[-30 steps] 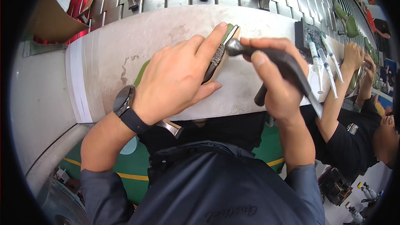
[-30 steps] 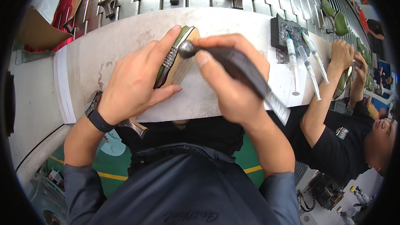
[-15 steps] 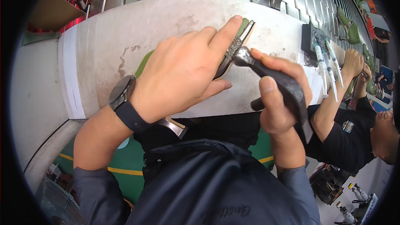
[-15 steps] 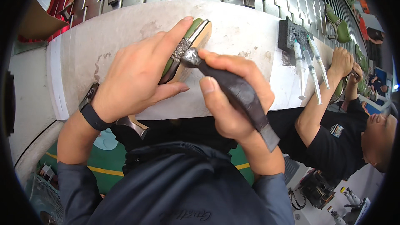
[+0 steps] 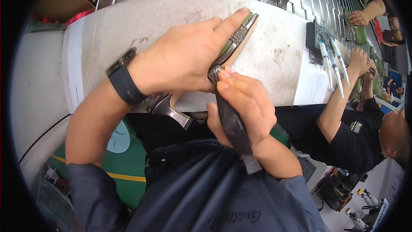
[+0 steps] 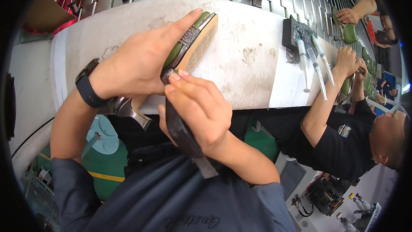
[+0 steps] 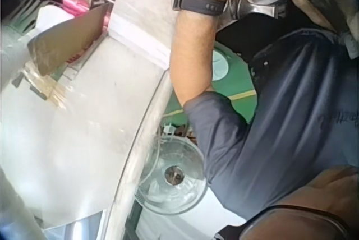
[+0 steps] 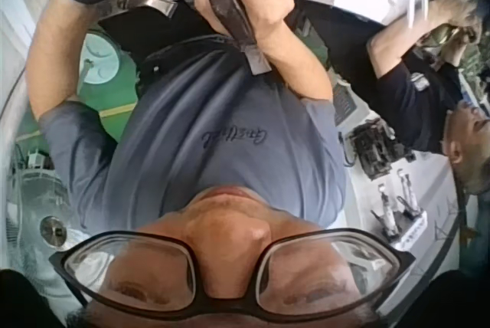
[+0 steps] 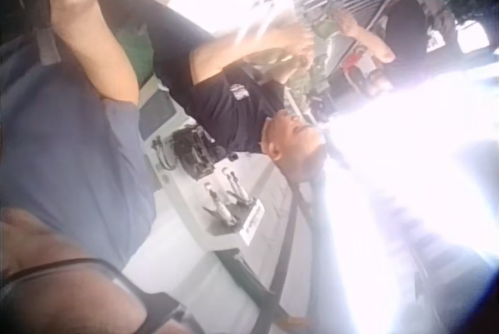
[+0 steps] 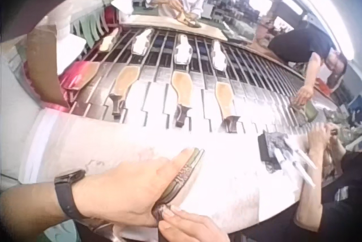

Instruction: The person attaches and presses a sole onto a lasted shoe upper by hand, then taps along the edges of the sole with a hammer.

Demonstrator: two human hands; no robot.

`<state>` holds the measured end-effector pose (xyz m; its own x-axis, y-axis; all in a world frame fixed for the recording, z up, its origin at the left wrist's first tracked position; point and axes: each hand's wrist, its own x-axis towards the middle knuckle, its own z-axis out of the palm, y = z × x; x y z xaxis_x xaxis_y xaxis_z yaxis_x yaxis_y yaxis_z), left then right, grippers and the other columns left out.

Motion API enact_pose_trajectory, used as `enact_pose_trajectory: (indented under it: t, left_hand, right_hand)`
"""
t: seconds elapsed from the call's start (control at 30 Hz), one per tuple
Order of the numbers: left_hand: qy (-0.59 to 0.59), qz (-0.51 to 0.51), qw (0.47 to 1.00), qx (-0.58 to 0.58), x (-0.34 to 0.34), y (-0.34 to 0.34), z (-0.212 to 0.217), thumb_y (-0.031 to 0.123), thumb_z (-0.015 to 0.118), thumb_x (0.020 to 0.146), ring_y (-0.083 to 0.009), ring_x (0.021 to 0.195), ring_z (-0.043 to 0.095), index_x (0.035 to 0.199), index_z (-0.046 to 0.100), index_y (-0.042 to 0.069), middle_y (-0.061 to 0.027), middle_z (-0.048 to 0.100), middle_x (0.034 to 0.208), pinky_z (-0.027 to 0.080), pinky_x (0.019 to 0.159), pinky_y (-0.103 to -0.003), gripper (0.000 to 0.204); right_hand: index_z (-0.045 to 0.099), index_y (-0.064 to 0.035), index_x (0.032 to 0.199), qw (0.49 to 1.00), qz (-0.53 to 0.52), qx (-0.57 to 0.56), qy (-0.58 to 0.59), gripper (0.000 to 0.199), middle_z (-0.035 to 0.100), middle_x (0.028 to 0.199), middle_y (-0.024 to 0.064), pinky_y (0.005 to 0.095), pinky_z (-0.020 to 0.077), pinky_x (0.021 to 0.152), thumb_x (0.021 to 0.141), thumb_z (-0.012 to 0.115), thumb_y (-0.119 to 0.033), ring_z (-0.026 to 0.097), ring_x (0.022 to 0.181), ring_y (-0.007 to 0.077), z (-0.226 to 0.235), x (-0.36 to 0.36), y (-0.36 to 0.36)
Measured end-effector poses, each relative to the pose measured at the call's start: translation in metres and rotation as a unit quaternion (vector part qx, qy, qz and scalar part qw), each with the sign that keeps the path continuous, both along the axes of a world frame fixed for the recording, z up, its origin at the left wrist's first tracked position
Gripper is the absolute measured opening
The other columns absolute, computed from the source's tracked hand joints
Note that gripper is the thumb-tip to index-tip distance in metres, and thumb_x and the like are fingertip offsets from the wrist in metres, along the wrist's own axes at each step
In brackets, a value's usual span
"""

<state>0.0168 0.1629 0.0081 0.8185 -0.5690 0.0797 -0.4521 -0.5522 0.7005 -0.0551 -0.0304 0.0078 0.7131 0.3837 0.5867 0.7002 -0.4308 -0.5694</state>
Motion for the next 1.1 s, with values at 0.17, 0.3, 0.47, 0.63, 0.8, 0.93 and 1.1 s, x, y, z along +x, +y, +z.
enact_pose_trajectory:
  t: [0.17,0.3,0.47,0.63,0.8,0.93,1.1]
  left_hand:
    - [0.027,0.021,0.995,-0.095,-0.003,0.027,-0.011,0.026,0.081,0.087,-0.0402,0.111,0.069,0.161,0.036,0.005,-0.0247,0.068,0.128,0.054,0.097,-0.043,0.089]
    - [-0.01,0.083,0.989,-0.121,-0.017,0.028,-0.017,0.029,0.063,0.105,-0.0371,0.104,0.071,0.125,0.07,-0.003,-0.0213,0.074,0.111,0.054,0.093,-0.04,0.039]
    - [-0.019,0.083,0.987,-0.134,-0.014,0.027,-0.024,0.031,0.067,0.102,-0.0371,0.093,0.071,0.122,0.071,-0.002,-0.0198,0.074,0.103,0.055,0.085,-0.041,0.039]
    - [-0.039,0.107,0.986,-0.123,-0.018,0.026,-0.024,0.031,0.07,0.1,-0.0364,0.089,0.07,0.118,0.073,0.001,-0.0172,0.074,0.098,0.054,0.08,-0.042,0.036]
    - [-0.059,0.117,0.983,-0.125,-0.017,0.023,-0.027,0.03,0.069,0.1,-0.0339,0.084,0.07,0.116,0.075,0.002,-0.0158,0.074,0.093,0.054,0.077,-0.041,0.033]
    - [0.078,0.153,0.978,-0.122,-0.021,0.022,-0.011,0.03,0.066,0.104,-0.0231,0.079,0.072,0.114,0.076,0.001,-0.0149,0.075,0.088,0.055,0.073,-0.037,0.033]
    - [0.061,0.195,0.968,-0.146,-0.039,0.018,-0.021,0.03,0.059,0.11,-0.0165,0.084,0.073,0.117,0.076,-0.001,-0.013,0.079,0.093,0.056,0.077,-0.03,0.036]
  right_hand:
    - [0.069,0.0053,0.111,0.999,-0.017,0.036,-0.016,0.037,0.075,0.104,0.0205,0.0414,0.0619,0.086,0.076,0.083,0.002,0.075,0.096,0.0376,0.007,0.011,-0.02]
    - [0.071,0.0059,0.106,0.999,0.0,0.006,-0.04,0.036,0.075,0.104,0.0206,0.0402,0.0626,0.082,0.072,0.083,0.001,0.075,0.092,0.0356,0.004,0.008,-0.007]
    - [0.071,0.0069,0.103,0.999,0.029,0.014,-0.002,0.038,0.074,0.103,0.0214,0.0388,0.0642,0.08,0.068,0.084,0.001,0.074,0.09,0.0347,-0.01,-0.006,0.012]
    - [0.069,0.0068,0.106,0.988,0.078,0.068,0.115,0.041,0.074,0.105,0.0222,0.0396,0.0644,0.082,0.068,0.083,0.002,0.075,0.092,0.035,-0.013,-0.013,0.016]
    - [0.07,0.0059,0.106,0.981,0.145,0.059,0.118,0.041,0.074,0.105,0.021,0.0382,0.0637,0.08,0.068,0.083,0.0,0.075,0.092,0.0352,-0.011,-0.002,0.019]
    - [0.071,0.0056,0.107,0.983,0.148,0.068,0.085,0.04,0.075,0.103,0.0195,0.038,0.0627,0.08,0.069,0.083,-0.001,0.075,0.09,0.0347,-0.014,-0.001,0.024]
    - [0.07,0.0067,0.109,0.991,0.057,0.084,0.091,0.036,0.075,0.106,0.0228,0.04,0.0618,0.086,0.075,0.081,0.004,0.076,0.097,0.0352,-0.016,-0.026,0.004]
